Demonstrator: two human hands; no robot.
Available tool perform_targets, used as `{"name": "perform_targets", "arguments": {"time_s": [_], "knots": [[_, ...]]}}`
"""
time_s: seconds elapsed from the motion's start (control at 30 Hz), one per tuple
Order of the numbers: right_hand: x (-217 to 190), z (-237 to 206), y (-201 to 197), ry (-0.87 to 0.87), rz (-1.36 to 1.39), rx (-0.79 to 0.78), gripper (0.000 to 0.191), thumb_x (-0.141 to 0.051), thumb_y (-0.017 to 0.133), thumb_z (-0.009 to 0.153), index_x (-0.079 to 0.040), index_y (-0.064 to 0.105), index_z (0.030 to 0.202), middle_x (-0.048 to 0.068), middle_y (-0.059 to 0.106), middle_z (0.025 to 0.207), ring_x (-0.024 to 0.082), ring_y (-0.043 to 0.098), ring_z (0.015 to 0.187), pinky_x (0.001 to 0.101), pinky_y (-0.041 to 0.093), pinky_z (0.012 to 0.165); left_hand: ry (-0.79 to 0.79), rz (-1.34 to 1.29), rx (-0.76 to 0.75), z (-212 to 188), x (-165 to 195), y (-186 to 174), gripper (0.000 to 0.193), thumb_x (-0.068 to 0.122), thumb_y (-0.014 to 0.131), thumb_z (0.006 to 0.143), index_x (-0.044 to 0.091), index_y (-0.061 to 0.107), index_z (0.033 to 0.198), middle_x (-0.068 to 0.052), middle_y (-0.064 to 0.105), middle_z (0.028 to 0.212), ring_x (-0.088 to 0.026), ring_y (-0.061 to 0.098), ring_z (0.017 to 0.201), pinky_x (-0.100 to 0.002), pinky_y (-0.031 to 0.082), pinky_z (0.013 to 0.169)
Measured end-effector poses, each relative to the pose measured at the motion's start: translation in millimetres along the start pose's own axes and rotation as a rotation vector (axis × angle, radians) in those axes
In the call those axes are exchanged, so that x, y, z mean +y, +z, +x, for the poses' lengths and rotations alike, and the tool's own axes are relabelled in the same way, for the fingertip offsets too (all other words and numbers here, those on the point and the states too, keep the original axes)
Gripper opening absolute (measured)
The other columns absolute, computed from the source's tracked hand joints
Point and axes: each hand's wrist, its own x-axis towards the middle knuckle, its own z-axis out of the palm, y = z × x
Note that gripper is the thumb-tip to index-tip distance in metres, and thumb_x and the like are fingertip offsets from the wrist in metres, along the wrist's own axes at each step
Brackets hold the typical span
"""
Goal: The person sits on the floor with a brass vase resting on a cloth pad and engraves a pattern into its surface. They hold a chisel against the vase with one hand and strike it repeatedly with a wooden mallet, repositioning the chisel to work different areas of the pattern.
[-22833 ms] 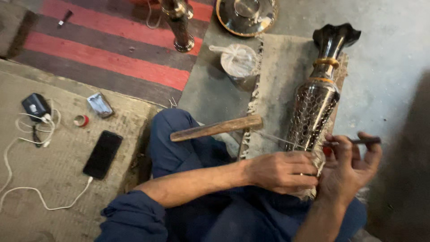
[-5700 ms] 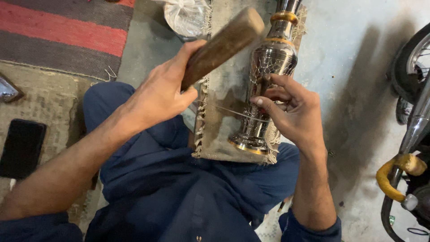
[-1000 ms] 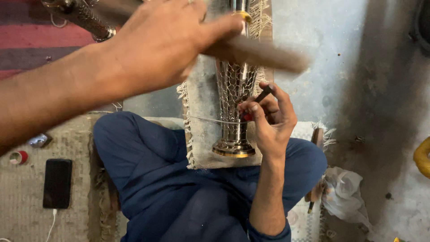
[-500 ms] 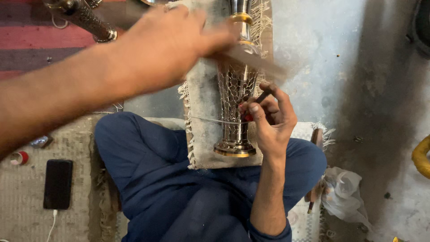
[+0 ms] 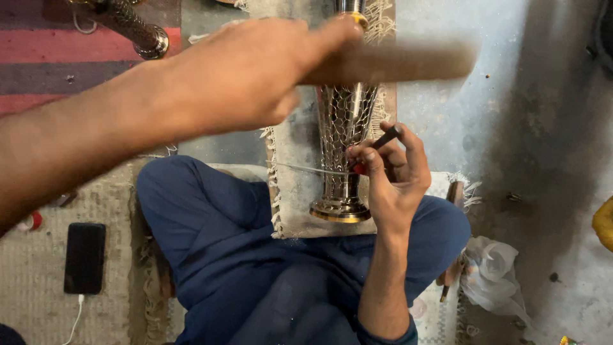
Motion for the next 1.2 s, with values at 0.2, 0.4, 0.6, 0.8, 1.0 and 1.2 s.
{"name": "perform_targets", "arguments": {"time_s": [0.2,0.4,0.6,0.8,1.0,1.2], "knots": [[0.9,-5.0,5.1,-0.038,-0.069,0.039,0.037,0.001,0.066,0.107,0.001,0.052,0.141,0.016,0.075,0.101,0.020,0.076,0.093,0.0287,0.063,0.079,0.266,0.003,0.302,-0.8,-2.8,1.4,0.067,0.007,0.070,0.084,0.007,0.046,0.147,-0.021,0.067,0.115,-0.042,0.067,0.109,-0.050,0.052,0.090],[7.6,0.7,0.5,0.102,0.318,0.179,0.038,-0.005,0.064,0.105,-0.004,0.049,0.141,0.012,0.073,0.098,0.021,0.076,0.091,0.0318,0.065,0.080,0.017,0.356,0.106,-30.3,1.6,-1.8,0.063,0.003,0.072,0.079,0.020,0.057,0.138,-0.017,0.069,0.100,-0.040,0.068,0.096,-0.052,0.050,0.077],[0.6,23.7,-11.6,0.032,0.074,-0.156,0.035,0.000,0.068,0.104,0.000,0.055,0.137,0.014,0.075,0.101,0.022,0.076,0.095,0.0295,0.061,0.078,-0.343,-0.904,0.366,-81.2,44.6,57.0,0.067,0.007,0.069,0.091,0.006,0.038,0.149,-0.008,0.063,0.104,-0.021,0.066,0.097,-0.033,0.054,0.087],[-15.2,46.4,-3.7,0.042,-0.103,-0.428,0.040,0.008,0.068,0.101,0.003,0.055,0.138,0.016,0.076,0.103,0.019,0.075,0.098,0.0292,0.062,0.084,-0.480,-1.365,0.549,-119.8,50.9,159.8,0.055,-0.003,0.062,0.090,0.002,0.041,0.140,-0.004,0.061,0.107,-0.012,0.062,0.100,-0.031,0.054,0.092],[-20.1,46.3,1.4,0.101,-0.084,-0.445,0.040,0.010,0.065,0.100,0.004,0.054,0.138,0.017,0.076,0.106,0.020,0.076,0.101,0.0300,0.065,0.086,-0.451,-1.175,0.498,-115.9,36.8,135.1,0.050,0.001,0.067,0.091,0.003,0.045,0.136,-0.005,0.063,0.105,-0.014,0.064,0.098,-0.031,0.055,0.089],[-19.1,45.2,1.3,0.062,-0.135,-0.454,0.039,0.010,0.066,0.100,0.006,0.053,0.137,0.019,0.076,0.105,0.022,0.076,0.099,0.0292,0.064,0.084,-0.545,-0.632,0.178,-116.8,-2.7,88.4,0.054,0.009,0.065,0.085,0.012,0.046,0.135,-0.016,0.068,0.083,-0.035,0.072,0.079,-0.044,0.052,0.068]]}}
